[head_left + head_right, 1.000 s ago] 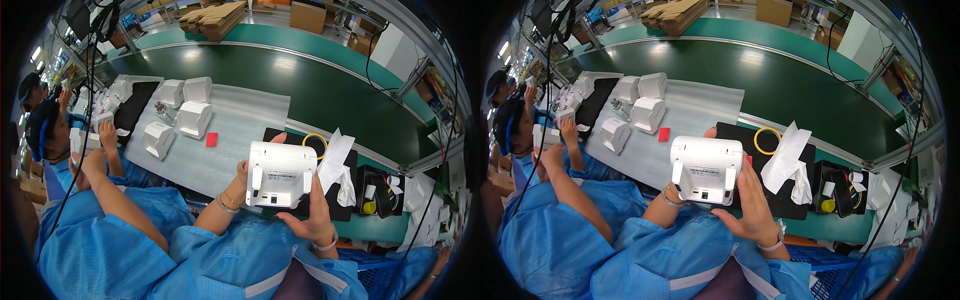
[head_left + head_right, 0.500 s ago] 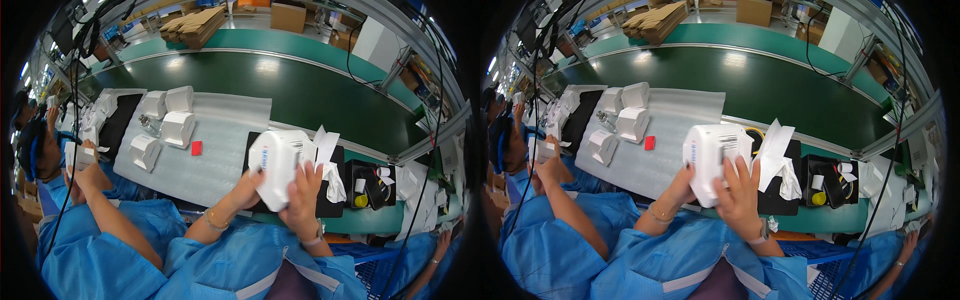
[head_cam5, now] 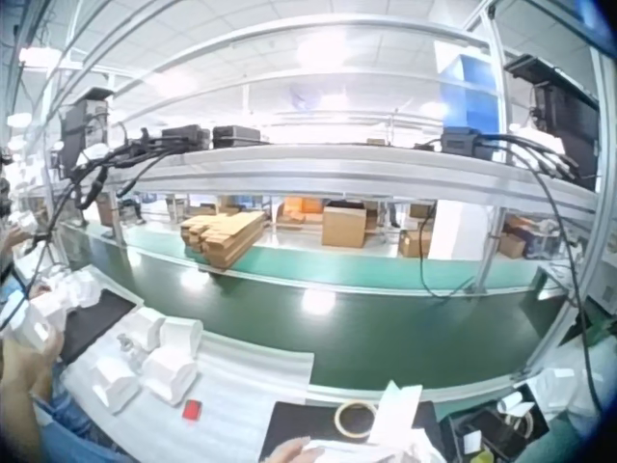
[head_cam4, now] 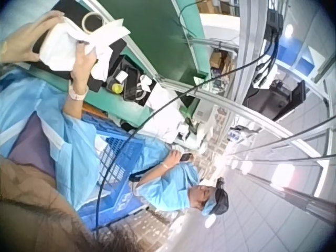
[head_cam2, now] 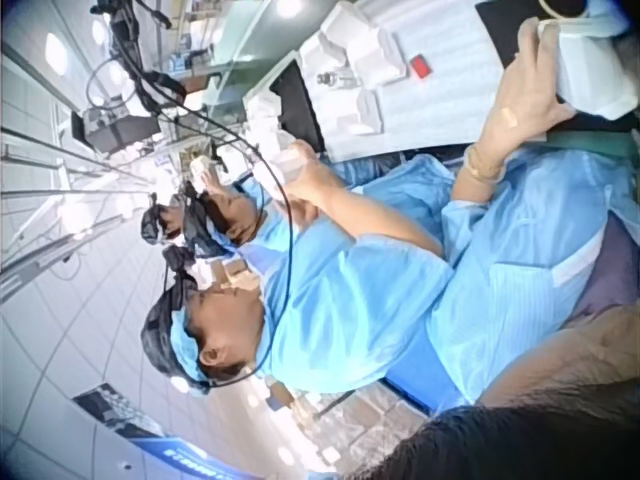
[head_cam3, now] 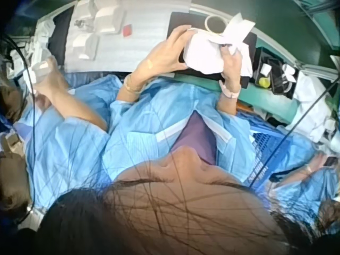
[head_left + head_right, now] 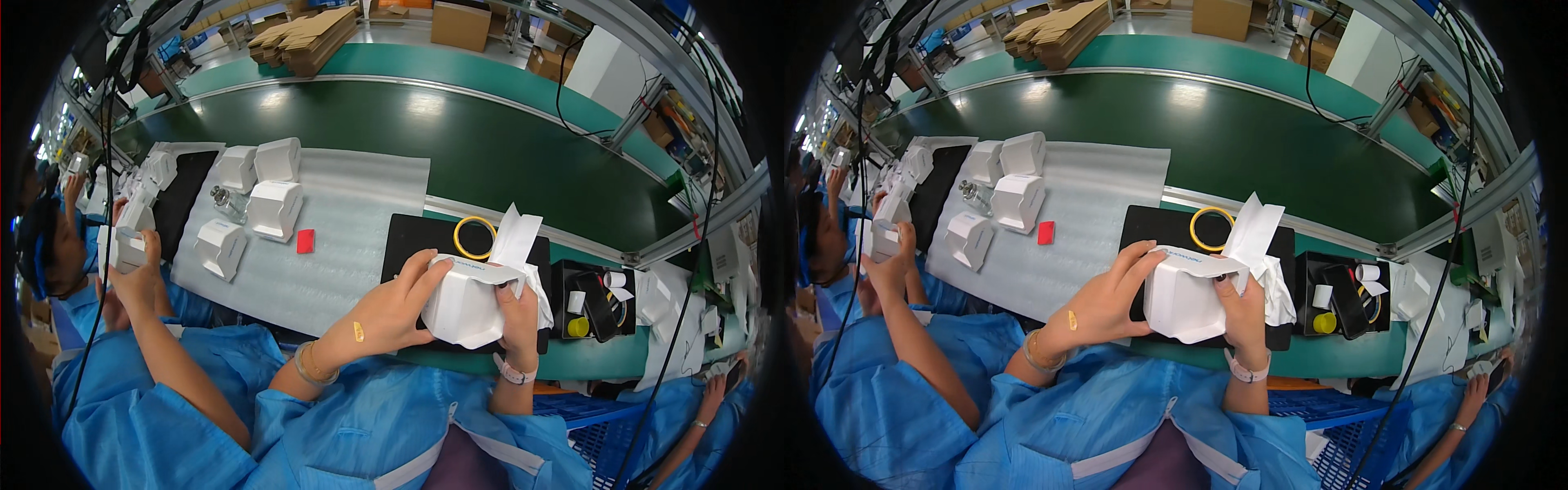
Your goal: The person assembles white plastic electronic device housings by hand on a factory production line.
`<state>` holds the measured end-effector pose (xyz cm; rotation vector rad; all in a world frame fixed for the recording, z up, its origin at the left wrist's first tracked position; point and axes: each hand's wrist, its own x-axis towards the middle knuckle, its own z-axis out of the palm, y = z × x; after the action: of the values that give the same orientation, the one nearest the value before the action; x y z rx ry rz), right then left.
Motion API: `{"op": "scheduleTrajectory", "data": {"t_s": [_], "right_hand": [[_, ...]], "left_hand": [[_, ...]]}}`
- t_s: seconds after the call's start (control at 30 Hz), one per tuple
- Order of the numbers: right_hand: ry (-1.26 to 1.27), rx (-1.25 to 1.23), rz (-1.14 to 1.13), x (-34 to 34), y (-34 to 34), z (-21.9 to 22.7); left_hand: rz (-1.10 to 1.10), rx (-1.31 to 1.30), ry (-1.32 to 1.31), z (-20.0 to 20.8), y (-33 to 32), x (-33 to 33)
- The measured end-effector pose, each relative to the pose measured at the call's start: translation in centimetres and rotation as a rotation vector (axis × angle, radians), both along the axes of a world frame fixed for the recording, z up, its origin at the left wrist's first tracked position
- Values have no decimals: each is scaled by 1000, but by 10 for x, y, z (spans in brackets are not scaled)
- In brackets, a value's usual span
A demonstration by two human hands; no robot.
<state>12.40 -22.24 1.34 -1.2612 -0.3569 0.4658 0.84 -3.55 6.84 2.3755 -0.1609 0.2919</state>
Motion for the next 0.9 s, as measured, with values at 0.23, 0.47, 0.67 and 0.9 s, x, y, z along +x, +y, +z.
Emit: {"op": "scheduleTrajectory", "data": {"t_s": [0.23, 0.47, 0.67, 0.9], "right_hand": [[-122, -190, 96, 10, -15, -1], [244, 166, 150, 21, -28, -34], [708, 479, 198, 14, -13, -117], [733, 535, 300, -12, 7, -86]], "left_hand": [[-11, 26, 36, -15, -2, 1], [-216, -465, -1, 4, 10, -4], [-128, -216, -232, 31, 6, -6], [27, -27, -391, 53, -15, -11]]}}
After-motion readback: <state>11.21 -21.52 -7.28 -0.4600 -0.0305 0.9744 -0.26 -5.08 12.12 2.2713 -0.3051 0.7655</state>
